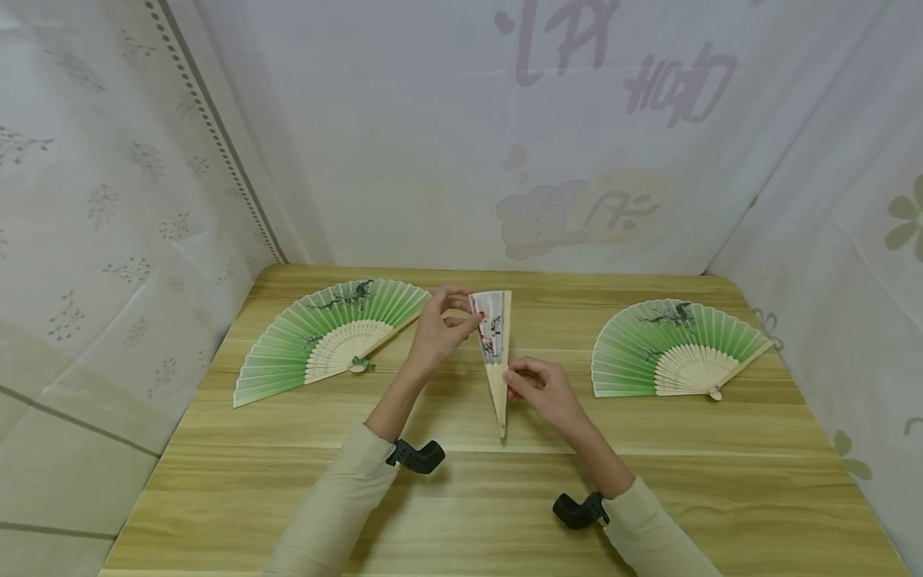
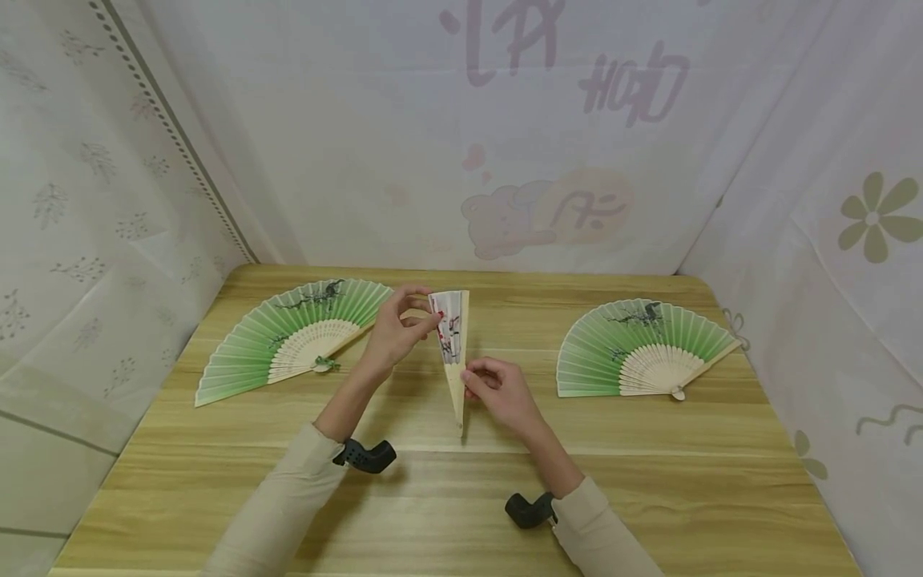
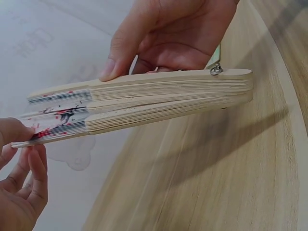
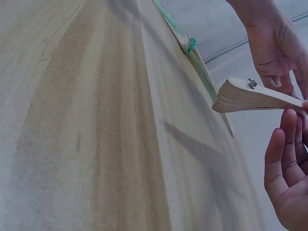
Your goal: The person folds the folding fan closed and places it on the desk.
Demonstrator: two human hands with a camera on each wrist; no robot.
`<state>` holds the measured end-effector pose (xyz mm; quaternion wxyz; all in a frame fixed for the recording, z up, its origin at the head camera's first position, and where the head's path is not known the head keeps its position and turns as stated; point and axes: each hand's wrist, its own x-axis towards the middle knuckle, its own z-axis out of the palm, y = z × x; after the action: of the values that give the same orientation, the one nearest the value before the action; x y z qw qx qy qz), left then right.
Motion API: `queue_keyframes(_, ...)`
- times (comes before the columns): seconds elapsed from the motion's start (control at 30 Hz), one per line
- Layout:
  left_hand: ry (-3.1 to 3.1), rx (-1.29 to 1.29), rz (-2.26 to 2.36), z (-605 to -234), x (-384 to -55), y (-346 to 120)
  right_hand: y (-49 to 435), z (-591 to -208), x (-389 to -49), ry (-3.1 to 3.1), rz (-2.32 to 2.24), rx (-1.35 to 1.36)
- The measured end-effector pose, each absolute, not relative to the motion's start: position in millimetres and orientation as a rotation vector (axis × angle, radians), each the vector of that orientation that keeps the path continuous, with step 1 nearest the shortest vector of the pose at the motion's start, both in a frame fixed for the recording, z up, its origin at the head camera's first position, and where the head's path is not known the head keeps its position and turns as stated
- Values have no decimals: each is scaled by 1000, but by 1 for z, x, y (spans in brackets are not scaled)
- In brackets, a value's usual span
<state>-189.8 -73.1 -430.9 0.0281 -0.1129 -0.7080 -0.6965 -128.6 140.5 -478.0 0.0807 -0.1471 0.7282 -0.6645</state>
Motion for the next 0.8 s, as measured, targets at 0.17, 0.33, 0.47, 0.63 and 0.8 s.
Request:
queue_keyframes(0.17, -2167, -350, -2184, -430, -190, -72, 138, -475, -129, 2177, -1990, -428)
queue_keyframes(0.33, -2207, -355, -2196, -428, -190, -73, 135, -474, -131, 2172, -1998, -397)
queue_keyframes(0.47, -2257, -414, -2196, -428, -190, -75, 135, -476, -132, 2188, -1994, -378)
queue_keyframes(0.63, -2281, -454, -2204, -431, -190, -74, 134, -477, -132, 2185, -2001, -373)
queue_keyframes(0.8, -2273, -460, -2174, -434, -190, -74, 135, -477, -131, 2167, -2017, -362)
